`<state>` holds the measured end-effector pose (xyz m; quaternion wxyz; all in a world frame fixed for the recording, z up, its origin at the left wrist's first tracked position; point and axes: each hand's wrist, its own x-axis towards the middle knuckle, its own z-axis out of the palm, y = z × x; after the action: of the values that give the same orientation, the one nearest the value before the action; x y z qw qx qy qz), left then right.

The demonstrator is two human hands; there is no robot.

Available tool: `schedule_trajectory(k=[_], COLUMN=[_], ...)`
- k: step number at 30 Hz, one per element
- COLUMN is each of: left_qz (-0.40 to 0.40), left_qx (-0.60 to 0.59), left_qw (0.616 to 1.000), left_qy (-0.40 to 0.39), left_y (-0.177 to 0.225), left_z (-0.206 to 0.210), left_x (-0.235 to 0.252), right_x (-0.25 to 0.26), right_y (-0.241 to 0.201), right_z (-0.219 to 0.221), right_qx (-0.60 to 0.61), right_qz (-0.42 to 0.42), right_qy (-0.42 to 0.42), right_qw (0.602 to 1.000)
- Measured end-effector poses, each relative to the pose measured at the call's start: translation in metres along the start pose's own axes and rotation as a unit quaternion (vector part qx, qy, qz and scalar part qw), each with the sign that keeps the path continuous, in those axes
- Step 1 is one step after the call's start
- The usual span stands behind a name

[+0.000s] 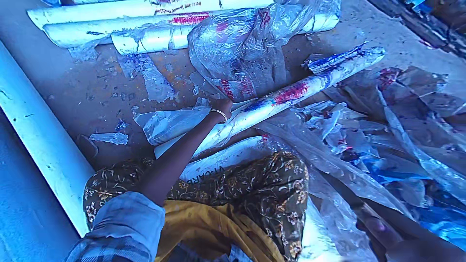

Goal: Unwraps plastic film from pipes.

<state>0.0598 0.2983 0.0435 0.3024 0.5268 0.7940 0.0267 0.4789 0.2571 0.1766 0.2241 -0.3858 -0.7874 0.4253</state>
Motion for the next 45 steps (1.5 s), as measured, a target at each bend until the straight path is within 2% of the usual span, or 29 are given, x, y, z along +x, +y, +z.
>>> schedule_trajectory(k=[4,6,9,20,25,28,30,36,39,42,45], left_qz=[-0.003,-0.002,-0.004,-0.001,-0.003,-0.005,-0.006,-0.004,0.001,0.009,0.009], left_qx=[0.003,0.005,0.007,-0.003,-0.005,0.0,0.002,0.006,0.001,-0.005,-0.006], left_qw=[1.0,1.0,1.0,1.0,1.0,1.0,1.0,1.0,1.0,1.0,1.0], left_qy=[-0.002,-0.001,-0.011,0.002,0.001,0.008,0.008,0.0,0.007,0.012,0.014], left_y=[0.004,0.004,0.004,0.002,0.002,0.003,0.003,0.004,0.002,0.001,0.0], left_z=[0.001,-0.001,-0.002,0.0,0.001,0.001,0.001,0.0,0.002,0.001,0.003], left_x=[-0.003,-0.003,-0.003,-0.004,-0.006,-0.006,-0.006,-0.007,-0.007,-0.007,-0.007], right_x=[0.1,0.127,0.142,0.157,0.134,0.119,0.126,0.154,0.138,0.137,0.155], right_y=[0.034,0.04,0.046,0.029,0.029,0.044,0.045,0.043,0.044,0.04,0.044], right_z=[0.152,0.192,0.22,0.234,0.229,0.229,0.229,0.237,0.237,0.227,0.228], right_qx=[0.052,0.024,-0.002,-0.051,-0.053,0.04,0.087,0.042,0.089,0.161,0.141], right_qz=[0.058,0.1,0.137,0.142,0.14,0.128,0.142,0.192,0.193,0.194,0.19], right_qy=[0.056,0.06,0.03,-0.03,-0.076,-0.033,0.001,-0.015,-0.031,0.008,0.009], right_qw=[0.995,0.993,0.99,0.988,0.986,0.99,0.986,0.98,0.977,0.968,0.972])
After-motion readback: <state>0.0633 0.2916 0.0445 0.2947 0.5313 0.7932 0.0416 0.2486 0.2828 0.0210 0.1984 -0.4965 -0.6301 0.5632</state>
